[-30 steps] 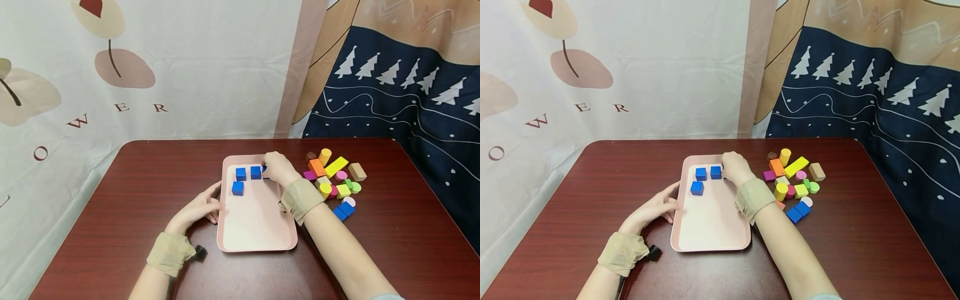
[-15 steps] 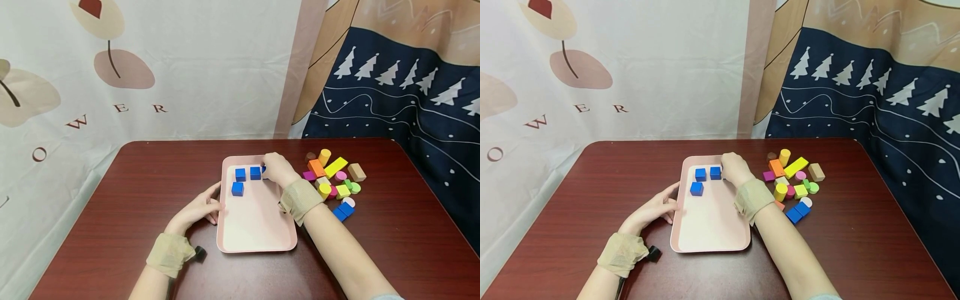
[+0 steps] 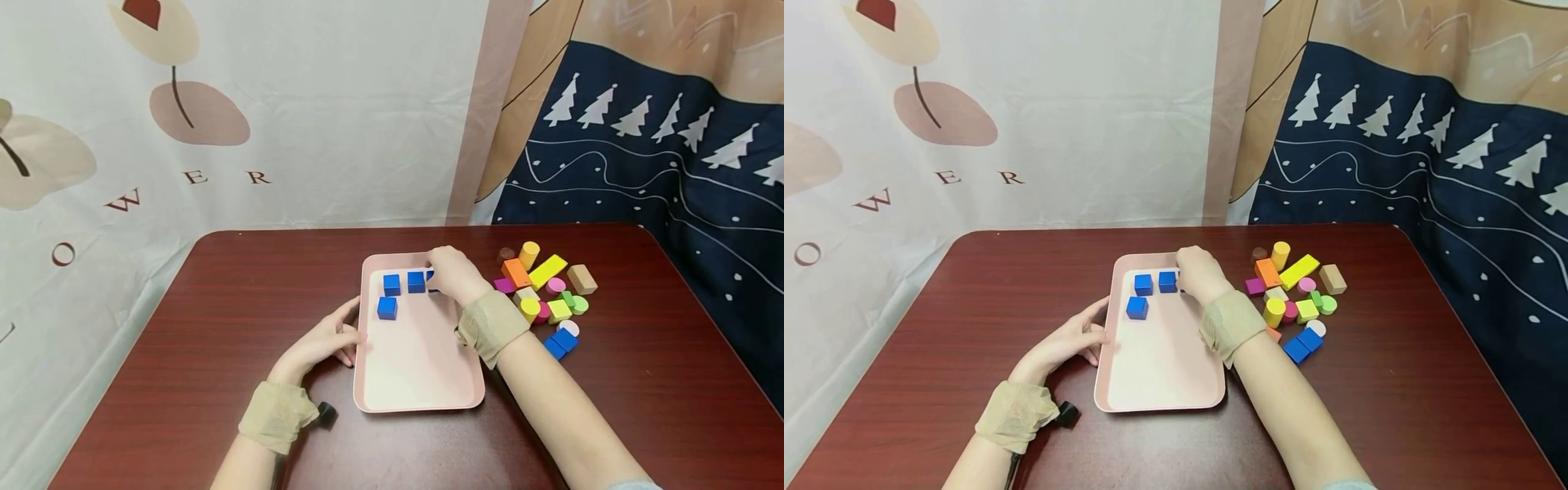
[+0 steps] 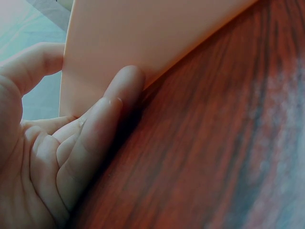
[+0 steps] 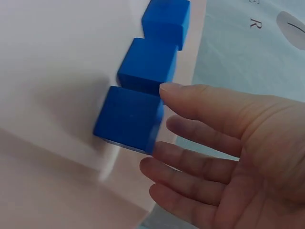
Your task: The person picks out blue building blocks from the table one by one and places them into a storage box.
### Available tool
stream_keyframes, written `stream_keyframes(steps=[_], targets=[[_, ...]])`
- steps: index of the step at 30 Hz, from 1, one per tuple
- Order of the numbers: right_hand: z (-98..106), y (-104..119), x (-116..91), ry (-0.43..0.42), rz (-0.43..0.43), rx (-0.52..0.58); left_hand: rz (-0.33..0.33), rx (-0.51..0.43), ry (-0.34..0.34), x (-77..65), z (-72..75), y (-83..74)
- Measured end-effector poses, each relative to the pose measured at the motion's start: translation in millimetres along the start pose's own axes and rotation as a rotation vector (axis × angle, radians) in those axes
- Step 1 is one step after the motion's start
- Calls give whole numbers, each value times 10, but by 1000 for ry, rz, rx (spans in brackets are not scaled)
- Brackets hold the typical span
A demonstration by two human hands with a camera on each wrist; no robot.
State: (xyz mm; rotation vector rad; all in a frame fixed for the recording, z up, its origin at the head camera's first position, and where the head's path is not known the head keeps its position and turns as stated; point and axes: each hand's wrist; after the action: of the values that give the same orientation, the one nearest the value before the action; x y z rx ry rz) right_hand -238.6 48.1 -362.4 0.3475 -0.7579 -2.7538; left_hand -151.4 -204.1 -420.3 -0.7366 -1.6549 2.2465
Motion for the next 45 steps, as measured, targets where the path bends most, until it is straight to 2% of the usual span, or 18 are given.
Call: stream_keyframes(steps=[4,11,14,24,27,33,45], targets=[[43,44,-19,-2,-3,2,11,-2,-9,14,12,45],[125,120,-59,12,-8,-16,9,-1,4,-67,-6,-147],[164,149,-89,19,0,-28,9,5,-1,-85,-9,-180],[356,200,-298,-16,84,-76,14,-4,-4,-85,-15,-180],[421,186,-378,-47,128,-100,14,-4,-4,-86,-20,-184],[566,132,-579,-61,149,-103,6,0,7,-85,-25,-189],[767,-156,-949,-161,284,-84,8,-1,8,-78,-29,-188]])
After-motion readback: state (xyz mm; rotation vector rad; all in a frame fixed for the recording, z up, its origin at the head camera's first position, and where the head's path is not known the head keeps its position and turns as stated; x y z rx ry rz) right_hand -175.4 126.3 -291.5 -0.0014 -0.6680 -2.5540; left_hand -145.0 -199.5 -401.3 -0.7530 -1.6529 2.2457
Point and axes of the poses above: each hand's wrist, its own x-axis towards the middle knuckle, its own z-axis out of the back of the hand, y = z × x, and after that the axes turned 7 degrees about x, right-handed
